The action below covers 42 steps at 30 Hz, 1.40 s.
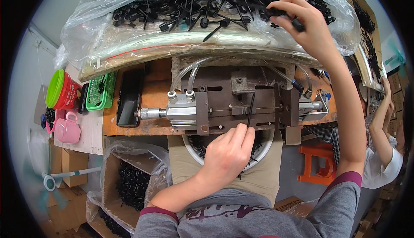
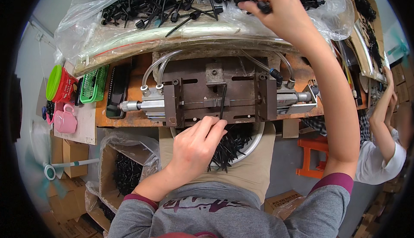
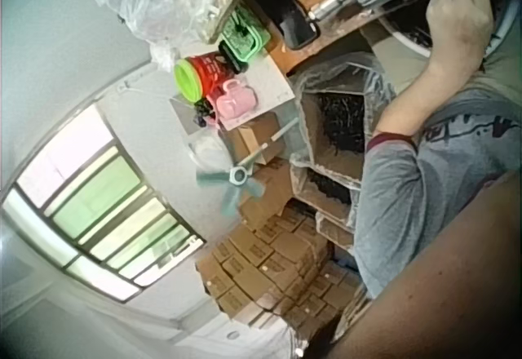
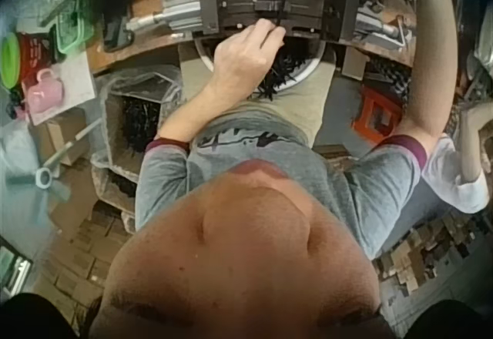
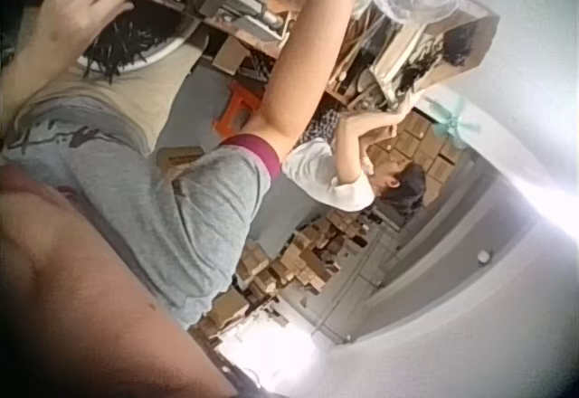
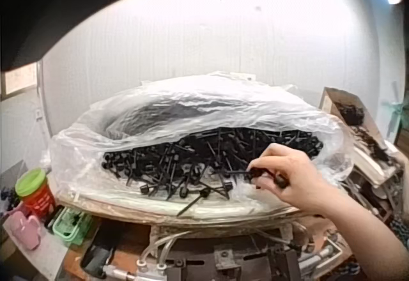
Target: The person is assembling black electrical wires with connectors using a pneumatic jig on a workbench.
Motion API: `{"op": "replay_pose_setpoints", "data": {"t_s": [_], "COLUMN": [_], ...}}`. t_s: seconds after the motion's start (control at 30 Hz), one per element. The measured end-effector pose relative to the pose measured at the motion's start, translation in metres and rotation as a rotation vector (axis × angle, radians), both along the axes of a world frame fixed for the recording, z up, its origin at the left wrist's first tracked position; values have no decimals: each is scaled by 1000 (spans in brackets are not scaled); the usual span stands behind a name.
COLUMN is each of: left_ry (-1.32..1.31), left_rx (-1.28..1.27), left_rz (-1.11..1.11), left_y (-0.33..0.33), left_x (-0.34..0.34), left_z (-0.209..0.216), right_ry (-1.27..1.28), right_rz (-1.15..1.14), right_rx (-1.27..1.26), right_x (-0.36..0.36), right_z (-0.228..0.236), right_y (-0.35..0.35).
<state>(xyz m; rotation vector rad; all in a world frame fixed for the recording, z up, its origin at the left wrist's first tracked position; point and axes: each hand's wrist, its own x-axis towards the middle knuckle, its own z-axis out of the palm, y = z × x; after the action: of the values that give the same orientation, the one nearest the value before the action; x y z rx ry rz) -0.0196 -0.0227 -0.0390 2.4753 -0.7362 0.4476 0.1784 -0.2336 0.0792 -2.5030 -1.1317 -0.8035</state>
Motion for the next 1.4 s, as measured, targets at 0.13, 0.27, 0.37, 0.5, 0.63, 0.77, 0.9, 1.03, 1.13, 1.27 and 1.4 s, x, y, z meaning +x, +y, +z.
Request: {"op": "replay_pose_setpoints", "data": {"t_s": [0.13, 0.27, 0.37, 0.5, 0.63, 0.77, 0.9, 1.03, 1.13, 1.27, 1.4], "left_ry": [-46, -120, -101, -78, -92, -71, -47, -88, -19, 141, 274], "left_rx": [-35, 6, 28, -32, 0, -7, -7, -36, -97, -680, -737], "left_rz": [2, 16, -12, 7, 20, 34, 44, -2, 14, -121, -208], "left_y": [2, 3, 1, 2, 6, 4, 6, 8, 8, 7, 14], "left_x": [-7, -3, 1, -1, 5, 6, 6, 8, 8, 0, 5], "left_z": [3, -5, -6, -5, -5, -6, -3, -7, 2, 24, 17], "right_ry": [373, 451, 472, 571, 634, 678, 750, 751, 660, 725, 893], "right_rz": [32, 28, 102, 34, -9, -5, -43, -146, -256, -60, 76], "right_rx": [329, 533, 622, 809, 866, 877, 909, 971, 856, 690, 775], "right_x": [-3, -35, -60, -104, -130, -153, -172, -190, -198, -204, -206], "right_z": [2, 6, 0, -13, -31, -45, -55, -59, -68, -83, -92], "right_y": [-16, -10, -6, 12, 9, 13, 13, 19, 24, 26, 25]}}
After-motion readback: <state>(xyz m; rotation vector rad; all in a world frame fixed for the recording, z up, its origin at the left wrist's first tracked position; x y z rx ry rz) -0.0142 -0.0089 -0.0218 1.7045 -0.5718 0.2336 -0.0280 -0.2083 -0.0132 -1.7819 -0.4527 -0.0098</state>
